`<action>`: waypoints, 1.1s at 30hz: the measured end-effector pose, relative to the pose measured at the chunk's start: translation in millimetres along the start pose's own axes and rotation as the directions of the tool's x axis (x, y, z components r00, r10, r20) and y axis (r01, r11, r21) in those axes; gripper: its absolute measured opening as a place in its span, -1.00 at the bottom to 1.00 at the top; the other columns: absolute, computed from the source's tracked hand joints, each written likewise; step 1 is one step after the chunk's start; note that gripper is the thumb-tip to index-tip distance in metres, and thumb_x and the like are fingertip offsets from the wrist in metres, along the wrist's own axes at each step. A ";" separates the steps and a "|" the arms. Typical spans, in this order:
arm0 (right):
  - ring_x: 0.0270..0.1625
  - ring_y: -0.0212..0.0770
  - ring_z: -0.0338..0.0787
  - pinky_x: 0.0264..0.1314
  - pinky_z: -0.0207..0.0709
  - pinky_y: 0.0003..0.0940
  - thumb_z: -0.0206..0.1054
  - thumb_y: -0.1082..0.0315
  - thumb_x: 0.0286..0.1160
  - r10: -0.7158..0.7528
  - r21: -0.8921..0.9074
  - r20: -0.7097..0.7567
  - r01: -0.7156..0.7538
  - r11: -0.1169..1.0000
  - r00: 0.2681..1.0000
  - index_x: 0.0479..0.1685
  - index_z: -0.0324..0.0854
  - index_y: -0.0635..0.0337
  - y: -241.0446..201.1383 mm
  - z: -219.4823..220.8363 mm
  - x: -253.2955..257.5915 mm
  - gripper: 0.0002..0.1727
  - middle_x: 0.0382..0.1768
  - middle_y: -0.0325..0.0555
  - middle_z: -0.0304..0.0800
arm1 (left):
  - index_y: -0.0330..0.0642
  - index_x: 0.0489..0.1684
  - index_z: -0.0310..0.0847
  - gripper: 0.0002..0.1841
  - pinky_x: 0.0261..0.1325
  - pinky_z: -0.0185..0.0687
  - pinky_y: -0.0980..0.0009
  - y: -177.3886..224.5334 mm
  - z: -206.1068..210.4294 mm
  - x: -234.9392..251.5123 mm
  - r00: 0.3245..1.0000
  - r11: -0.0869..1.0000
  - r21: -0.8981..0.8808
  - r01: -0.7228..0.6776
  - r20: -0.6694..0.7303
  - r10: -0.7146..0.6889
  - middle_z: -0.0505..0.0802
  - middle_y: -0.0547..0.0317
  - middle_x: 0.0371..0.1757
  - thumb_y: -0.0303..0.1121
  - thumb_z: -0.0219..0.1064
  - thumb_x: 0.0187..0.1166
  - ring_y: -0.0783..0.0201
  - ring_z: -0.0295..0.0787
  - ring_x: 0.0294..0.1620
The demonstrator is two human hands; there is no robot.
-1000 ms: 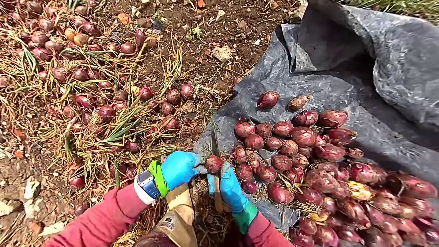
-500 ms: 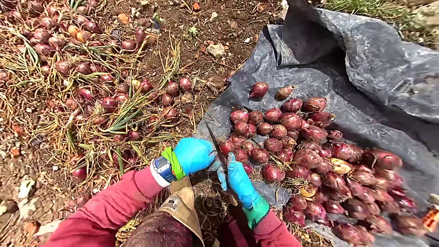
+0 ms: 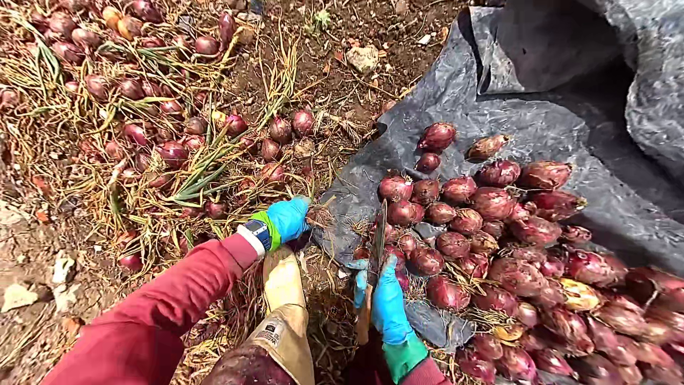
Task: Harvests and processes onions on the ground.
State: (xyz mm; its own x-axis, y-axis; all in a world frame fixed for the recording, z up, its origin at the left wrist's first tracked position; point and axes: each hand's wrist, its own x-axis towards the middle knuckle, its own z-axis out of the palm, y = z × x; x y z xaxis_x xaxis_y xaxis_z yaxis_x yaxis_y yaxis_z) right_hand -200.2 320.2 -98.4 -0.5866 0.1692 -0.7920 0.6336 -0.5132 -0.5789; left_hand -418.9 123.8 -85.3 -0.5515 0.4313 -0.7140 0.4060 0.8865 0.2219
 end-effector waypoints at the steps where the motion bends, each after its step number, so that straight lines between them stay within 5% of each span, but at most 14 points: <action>1: -0.75 -0.05 0.61 -0.69 0.62 -0.09 -0.78 -0.51 0.54 0.027 -0.015 0.019 -0.026 1.000 0.999 -0.12 0.60 0.23 -1.5 5.5 6.6 0.14 -0.73 0.01 0.56 | -0.12 0.43 0.54 -0.48 0.15 0.73 -0.30 0.8 -20.8 -10.2 0.996 0.997 -0.070 0.024 -0.079 -0.030 0.80 -0.14 0.29 -0.05 0.43 0.60 -0.20 0.84 0.18; 4: -0.72 -0.10 0.64 -0.65 0.65 -0.14 -0.66 -0.54 0.56 -0.019 -0.060 0.209 0.032 0.998 0.978 -0.07 0.63 0.22 -10.2 24.5 19.0 0.11 -0.71 -0.02 0.59 | -0.04 0.38 0.58 -0.51 0.10 0.75 -0.21 20.7 -64.7 -50.2 0.971 0.981 -0.190 -0.043 -0.241 -0.004 0.88 -0.06 -0.02 -0.11 0.52 0.53 -0.09 0.88 0.03; 7: -0.72 -0.16 0.67 -0.63 0.70 -0.21 -0.07 -0.70 0.31 -0.231 -0.083 0.399 0.286 0.955 0.887 -0.31 0.66 0.18 -36.8 41.7 9.5 0.00 -0.69 -0.08 0.65 | 0.06 0.12 0.75 -0.71 -0.01 0.75 -0.11 47.5 -72.9 -83.0 0.963 0.974 -0.079 -0.212 -0.186 0.195 0.90 0.15 -0.10 -0.09 0.46 0.54 0.09 0.87 -0.05; 9: -0.71 -0.22 0.69 -0.62 0.68 -0.27 0.13 -0.68 0.24 -0.351 -0.106 0.429 0.432 0.896 0.832 -0.45 0.66 0.12 -55.4 45.4 -7.1 -0.09 -0.70 -0.14 0.68 | 0.03 -0.10 0.80 -0.79 -0.07 0.71 -0.07 60.0 -68.6 -101.9 0.943 0.949 -0.019 -0.314 -0.125 0.309 0.89 0.16 -0.17 -0.08 0.36 0.64 0.10 0.85 -0.09; 12: -0.69 -0.37 0.65 -0.63 0.63 -0.39 0.01 -0.66 0.35 -0.472 -0.197 0.413 0.582 0.789 0.779 -0.48 0.64 0.02 -64.3 39.2 -30.7 -0.15 -0.70 -0.31 0.65 | -0.07 -0.33 0.77 -0.57 -0.13 0.70 0.05 58.4 -64.9 -117.4 0.861 0.859 -0.067 -0.507 -0.075 0.502 0.83 0.16 -0.33 0.10 0.26 0.70 0.17 0.82 -0.22; 14: -0.67 -0.42 0.64 -0.60 0.63 -0.42 -0.15 -0.65 0.43 -0.471 -0.251 0.430 0.603 0.757 0.770 -0.35 0.63 0.00 -65.7 35.8 -37.6 -0.13 -0.65 -0.34 0.66 | -0.08 -0.46 0.78 -0.48 -0.23 0.63 0.18 57.3 -69.4 -116.1 0.857 0.832 -0.303 -0.465 0.081 0.508 0.78 0.25 -0.48 0.21 0.31 0.64 0.32 0.73 -0.37; 16: -0.72 -0.33 0.65 -0.65 0.64 -0.35 -0.17 -0.69 0.38 -0.387 -0.259 0.469 0.542 0.800 0.794 -0.31 0.64 0.04 -61.7 34.9 -34.9 -0.07 -0.69 -0.27 0.66 | -0.11 -0.65 0.71 -0.41 -0.39 0.52 0.21 56.1 -73.2 -112.7 0.880 0.873 -0.313 -0.375 0.174 0.441 0.71 0.24 -0.62 0.24 0.40 0.55 0.32 0.63 -0.54; 19: -0.77 -0.19 0.61 -0.71 0.59 -0.22 -0.30 -0.72 0.39 -0.293 -0.299 0.466 0.460 0.836 0.835 -0.47 0.63 0.13 -52.4 31.7 -13.3 0.04 -0.76 -0.13 0.59 | 0.05 -0.29 0.83 -0.51 -0.07 0.70 -0.08 49.5 -82.5 -102.9 0.960 0.956 0.080 -0.281 0.031 0.279 0.88 0.21 -0.28 0.30 0.37 0.53 0.14 0.84 -0.16; 20: -0.76 -0.16 0.61 -0.70 0.61 -0.21 -0.37 -0.71 0.39 -0.275 -0.286 0.453 0.431 0.856 0.848 -0.39 0.64 0.15 -48.6 31.8 -8.3 0.07 -0.74 -0.10 0.59 | 0.07 -0.24 0.81 -0.60 -0.08 0.69 -0.10 46.6 -79.3 -99.5 0.965 0.967 0.048 -0.250 -0.072 0.253 0.89 0.22 -0.28 0.21 0.45 0.51 0.13 0.84 -0.17; 22: -0.73 -0.14 0.62 -0.66 0.62 -0.20 -0.43 -0.66 0.46 -0.215 -0.322 0.443 0.378 0.868 0.871 -0.53 0.59 0.15 -44.7 36.5 -0.6 0.06 -0.73 -0.07 0.60 | 0.12 0.05 0.83 -0.67 0.04 0.75 -0.11 48.1 -73.4 -94.3 0.967 0.972 -0.086 -0.218 -0.156 0.203 0.93 0.22 -0.14 0.04 0.51 0.49 0.14 0.88 -0.07; 24: -0.69 -0.18 0.64 -0.60 0.62 -0.24 -0.32 -0.71 0.40 -0.114 -0.400 0.497 0.343 0.850 0.860 -0.60 0.58 0.13 -43.1 36.3 6.5 0.04 -0.69 -0.11 0.62 | 0.08 0.12 0.80 -0.66 0.08 0.75 -0.15 64.9 -67.1 -91.8 0.989 0.987 -0.067 -0.146 -0.047 0.143 0.92 0.14 -0.05 0.02 0.42 0.55 0.06 0.88 0.00; 27: -0.70 -0.22 0.64 -0.62 0.61 -0.27 -0.26 -0.74 0.34 -0.131 -0.409 0.480 0.353 0.841 0.867 -0.48 0.62 0.09 -45.7 26.3 1.6 0.02 -0.70 -0.16 0.63 | -0.08 -0.17 0.74 -0.56 -0.08 0.71 -0.18 101.6 -62.5 -94.2 0.958 0.972 0.103 -0.209 0.223 0.182 0.85 0.01 -0.16 0.09 0.14 0.75 -0.06 0.84 -0.06; 30: -0.79 -0.21 0.58 -0.74 0.58 -0.26 -0.42 -0.74 0.33 -0.310 -0.237 0.332 0.397 0.887 0.891 -0.47 0.60 0.08 -47.1 1.1 -11.5 0.06 -0.77 -0.15 0.56 | -0.02 -0.21 0.74 -0.58 -0.08 0.68 -0.14 95.5 -73.7 -82.7 0.974 0.976 0.052 -0.210 0.099 0.204 0.85 0.10 -0.20 0.08 0.13 0.79 0.02 0.83 -0.09; 33: -0.84 -0.22 0.48 -0.81 0.51 -0.25 -0.59 -0.72 0.32 -0.361 0.131 0.105 0.347 0.929 0.926 -0.19 0.67 0.07 -53.2 -37.3 -20.6 0.14 -0.81 -0.18 0.45 | 0.03 -0.18 0.74 -0.60 -0.08 0.71 -0.16 30.7 -61.5 -88.4 0.997 0.996 0.090 -0.002 -0.077 0.009 0.86 0.11 -0.21 0.12 0.18 0.75 0.02 0.85 -0.11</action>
State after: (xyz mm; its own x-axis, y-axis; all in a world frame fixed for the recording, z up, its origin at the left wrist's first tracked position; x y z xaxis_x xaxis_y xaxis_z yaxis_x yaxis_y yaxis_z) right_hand -203.0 375.3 -58.6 -0.8255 0.2535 -0.5042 0.3189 -0.5277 -0.7873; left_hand -402.5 123.2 25.4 -0.6021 0.4511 -0.6588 0.4711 0.8669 0.1630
